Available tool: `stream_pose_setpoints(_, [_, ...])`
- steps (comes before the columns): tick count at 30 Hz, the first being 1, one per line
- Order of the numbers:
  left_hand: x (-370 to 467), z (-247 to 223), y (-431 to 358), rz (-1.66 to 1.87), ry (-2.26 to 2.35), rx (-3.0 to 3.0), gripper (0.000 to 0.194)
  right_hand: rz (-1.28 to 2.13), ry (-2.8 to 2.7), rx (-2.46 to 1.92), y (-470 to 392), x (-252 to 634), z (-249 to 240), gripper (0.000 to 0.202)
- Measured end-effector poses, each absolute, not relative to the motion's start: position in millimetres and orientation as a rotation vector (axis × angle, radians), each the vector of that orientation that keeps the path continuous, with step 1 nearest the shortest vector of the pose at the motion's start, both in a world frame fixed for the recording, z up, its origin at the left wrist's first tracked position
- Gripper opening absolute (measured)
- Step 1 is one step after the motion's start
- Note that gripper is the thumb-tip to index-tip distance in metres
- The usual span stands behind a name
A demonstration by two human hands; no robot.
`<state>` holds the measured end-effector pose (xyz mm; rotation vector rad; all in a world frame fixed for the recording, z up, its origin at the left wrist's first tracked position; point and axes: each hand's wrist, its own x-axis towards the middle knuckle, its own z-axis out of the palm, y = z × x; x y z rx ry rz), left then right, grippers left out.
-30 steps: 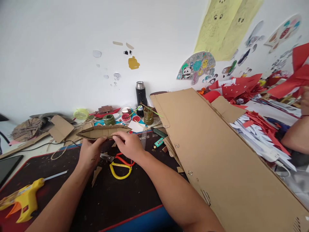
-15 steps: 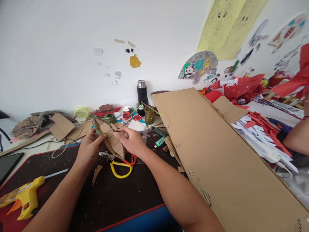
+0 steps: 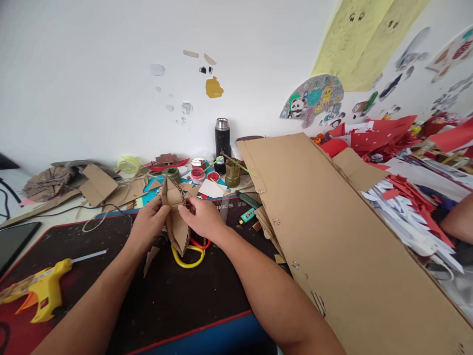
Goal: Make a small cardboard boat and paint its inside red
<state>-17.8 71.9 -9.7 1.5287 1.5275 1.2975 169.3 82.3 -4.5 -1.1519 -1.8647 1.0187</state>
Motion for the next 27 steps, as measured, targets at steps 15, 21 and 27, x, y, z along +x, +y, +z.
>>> stream_pose_setpoints(15, [-10,-19,73,1.317,1.544,1.570,0.035,0.986,-1.840,-1.236,84,168,-7,0.021])
stream_pose_setpoints(21, [-3,-17,70,1.263,1.595,1.689,0.029,1.004,-1.767,-1.293,89,169,-12,0.020])
stream_pose_setpoints(27, [-7,-13,69,1.137,1.266,1.549,0.055,1.034,-1.707,-1.275,92,173,-10,0.018])
